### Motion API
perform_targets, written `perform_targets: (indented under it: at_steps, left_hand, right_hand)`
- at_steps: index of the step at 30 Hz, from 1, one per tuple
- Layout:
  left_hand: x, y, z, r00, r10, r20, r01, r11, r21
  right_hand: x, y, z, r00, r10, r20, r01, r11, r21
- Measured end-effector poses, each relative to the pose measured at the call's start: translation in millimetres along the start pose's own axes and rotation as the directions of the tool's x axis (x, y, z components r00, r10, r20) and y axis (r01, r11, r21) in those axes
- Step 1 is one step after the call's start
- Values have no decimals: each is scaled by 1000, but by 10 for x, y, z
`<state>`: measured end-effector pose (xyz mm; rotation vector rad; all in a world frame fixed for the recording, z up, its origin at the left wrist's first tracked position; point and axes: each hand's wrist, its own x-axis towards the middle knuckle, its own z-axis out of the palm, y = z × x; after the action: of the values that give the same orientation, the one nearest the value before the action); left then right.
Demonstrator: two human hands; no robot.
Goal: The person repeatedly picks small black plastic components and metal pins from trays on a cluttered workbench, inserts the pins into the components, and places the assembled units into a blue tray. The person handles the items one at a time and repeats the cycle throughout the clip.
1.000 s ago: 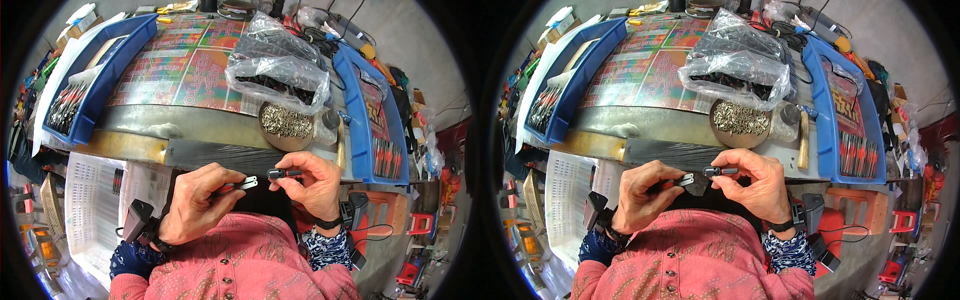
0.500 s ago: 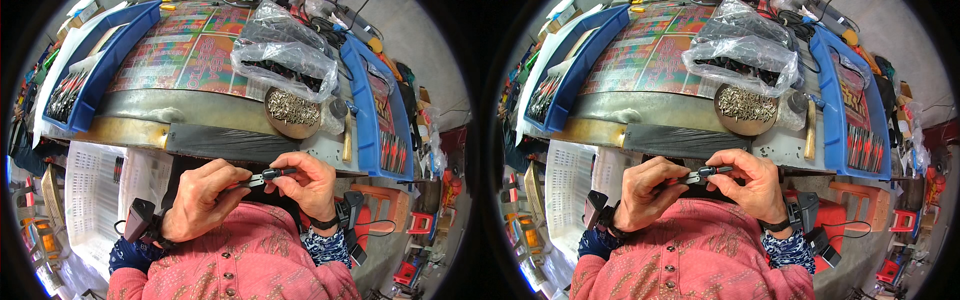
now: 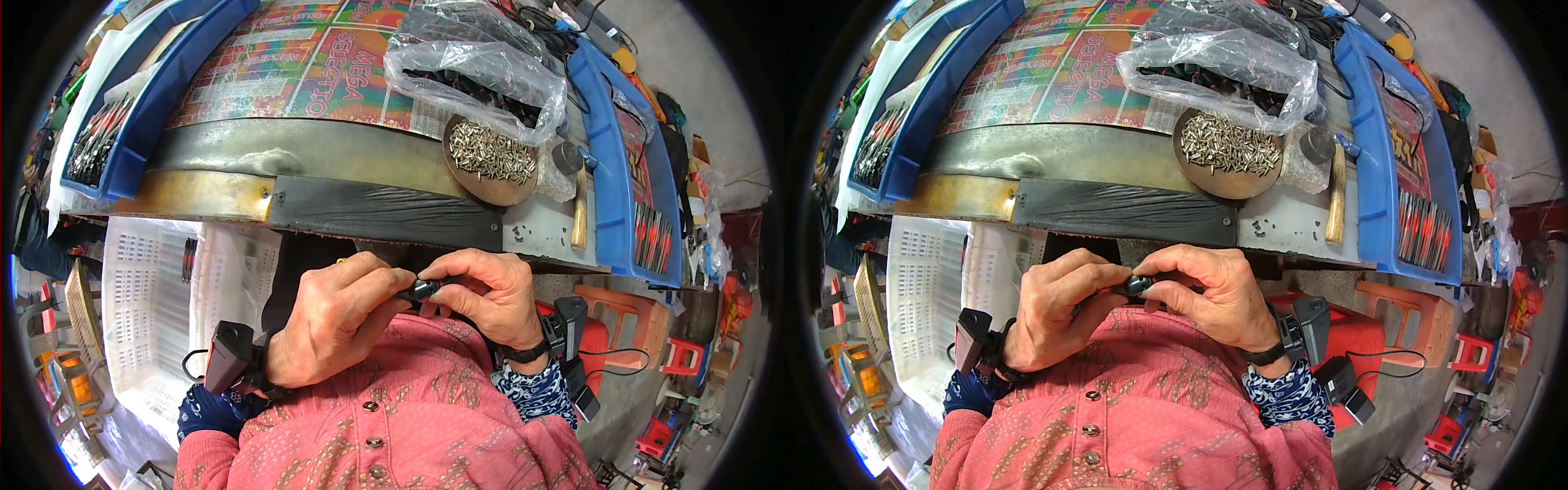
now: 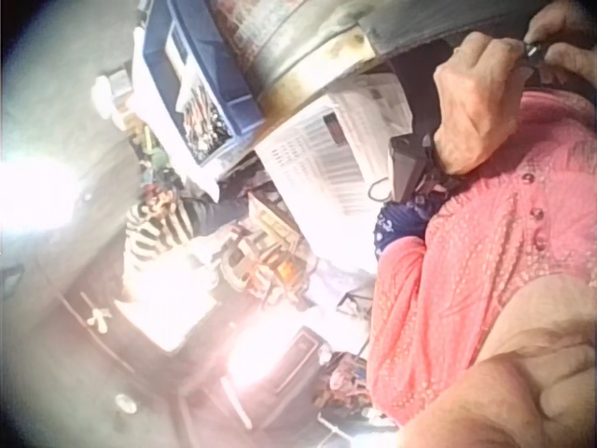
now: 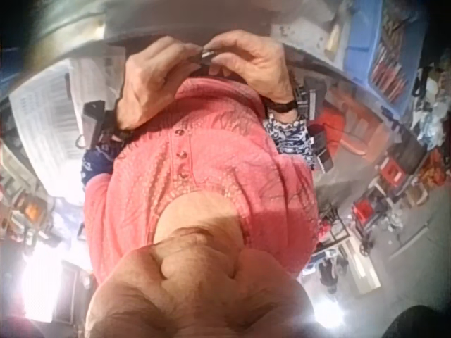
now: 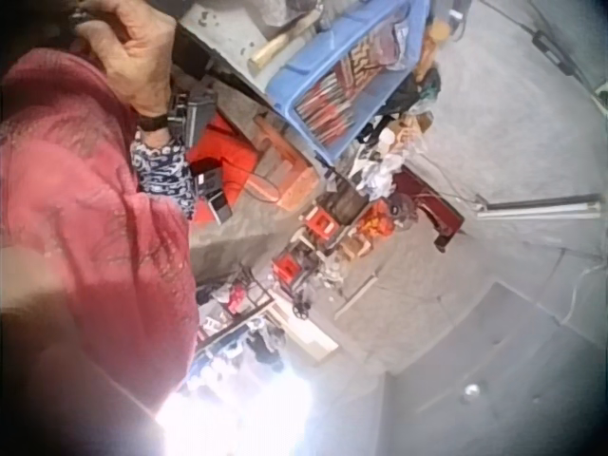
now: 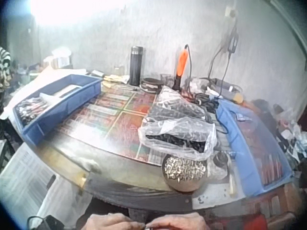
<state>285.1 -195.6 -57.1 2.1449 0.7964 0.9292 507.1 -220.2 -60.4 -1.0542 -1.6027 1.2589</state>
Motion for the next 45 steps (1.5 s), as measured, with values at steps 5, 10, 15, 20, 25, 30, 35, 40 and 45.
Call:
perform_targets:
  at_steps: [5,10,15,20,25,30,35,40,45]
  left_hand:
    - [-35,-40,21,1000,-21,-19,20,1000,-22]
    - [-94,-53,45,997,-80,-16,80,996,-31]
    - [-158,-95,87,997,-70,-28,69,997,-17]
    - [-229,-158,144,999,-36,-37,36,999,-9]
    - [-277,-205,202,1000,-26,-12,26,998,-49]
    - [-287,-222,242,1000,-2,-21,2,1000,-18]
    - [-243,-221,210,1000,-12,-7,12,1000,3]
    - [-124,-223,140,999,36,-12,-35,999,36]
    - [6,-183,117,998,58,-34,-56,997,59]
  right_hand:
    - [-11,28,74,998,62,-23,-62,998,7]
    - [-3,26,80,999,-40,2,40,991,-124]
    - [-47,37,88,999,-28,38,34,986,-164]
    - [-95,109,147,997,-68,23,72,963,-259]
    - [-169,156,183,997,64,32,-58,985,-160]
    - [-211,205,209,997,71,10,-69,987,-145]
    - [-174,215,190,998,-50,-39,40,973,-226]
    - [-108,150,156,990,-123,-74,99,959,-264]
    - [-44,50,111,986,-118,-118,83,961,-266]
